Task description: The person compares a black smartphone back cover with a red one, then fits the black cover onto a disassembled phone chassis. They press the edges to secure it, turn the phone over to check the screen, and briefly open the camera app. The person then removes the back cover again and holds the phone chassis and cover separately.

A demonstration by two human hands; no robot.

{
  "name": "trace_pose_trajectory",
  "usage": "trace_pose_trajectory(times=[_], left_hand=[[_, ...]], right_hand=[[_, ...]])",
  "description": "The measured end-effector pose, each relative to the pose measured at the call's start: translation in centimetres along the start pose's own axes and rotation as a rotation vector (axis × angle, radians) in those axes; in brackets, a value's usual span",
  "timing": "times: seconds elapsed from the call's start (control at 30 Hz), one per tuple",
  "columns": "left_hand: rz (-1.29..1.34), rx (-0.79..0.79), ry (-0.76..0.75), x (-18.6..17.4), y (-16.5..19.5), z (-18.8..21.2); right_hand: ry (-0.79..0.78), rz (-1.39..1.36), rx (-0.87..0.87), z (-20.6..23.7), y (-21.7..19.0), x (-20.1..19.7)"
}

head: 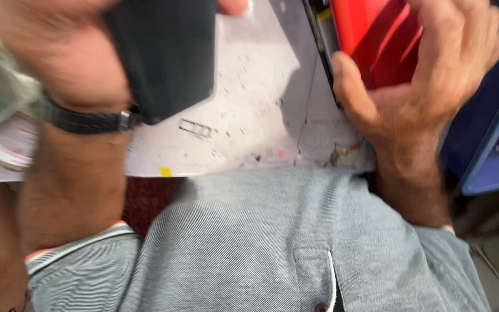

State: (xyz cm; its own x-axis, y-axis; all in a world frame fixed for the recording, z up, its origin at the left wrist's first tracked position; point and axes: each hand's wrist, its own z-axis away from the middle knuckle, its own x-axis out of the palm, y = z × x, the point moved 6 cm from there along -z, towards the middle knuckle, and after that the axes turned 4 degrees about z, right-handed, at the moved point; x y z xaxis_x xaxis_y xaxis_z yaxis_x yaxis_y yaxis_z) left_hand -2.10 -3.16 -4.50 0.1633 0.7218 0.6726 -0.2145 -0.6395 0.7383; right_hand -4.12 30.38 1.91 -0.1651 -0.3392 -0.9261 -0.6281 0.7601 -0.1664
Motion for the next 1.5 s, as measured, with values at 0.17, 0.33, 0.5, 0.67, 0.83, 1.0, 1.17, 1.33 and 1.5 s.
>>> trace_pose_trajectory(times=[0.17,0.33,0.5,0.67,0.83,1.0,1.17,1.33,1.5], left_hand=[[0.202,0.036,-0.112,4.9,2.4,-2.2],[0.222,0.027,-0.160,7.0,3.9,-3.7],[0.220,0.005,-0.101,7.7,4.2,-3.5],[0.258,0.013,-0.114,7.9,4.1,-3.7],[0.255,0.020,-0.113,7.8,3.8,-3.8],[0.285,0.004,-0.086,7.8,3.6,-3.7],[0.320,-0.025,-0.105,7.7,3.4,-3.9],[0.334,-0.034,-0.113,7.7,3.3,-3.8],[0.348,-0.036,-0.125,7.7,3.3,-3.7]], right_hand=[[-0.014,-0.006,0.063,-1.4,-1.1,-0.9],[-0.007,-0.001,0.095,-2.0,-1.4,-1.3],[0.011,0.023,0.127,-2.8,-1.9,-1.9],[0.005,0.034,0.124,-3.2,-2.2,-2.5],[0.001,0.029,0.136,-3.0,-2.0,-2.4],[-0.011,0.025,0.140,-2.9,-2.0,-2.3],[0.002,0.022,0.120,-3.0,-1.9,-2.2],[-0.007,0.024,0.123,-2.8,-1.9,-2.0],[-0.009,0.030,0.126,-2.8,-1.9,-1.9]])
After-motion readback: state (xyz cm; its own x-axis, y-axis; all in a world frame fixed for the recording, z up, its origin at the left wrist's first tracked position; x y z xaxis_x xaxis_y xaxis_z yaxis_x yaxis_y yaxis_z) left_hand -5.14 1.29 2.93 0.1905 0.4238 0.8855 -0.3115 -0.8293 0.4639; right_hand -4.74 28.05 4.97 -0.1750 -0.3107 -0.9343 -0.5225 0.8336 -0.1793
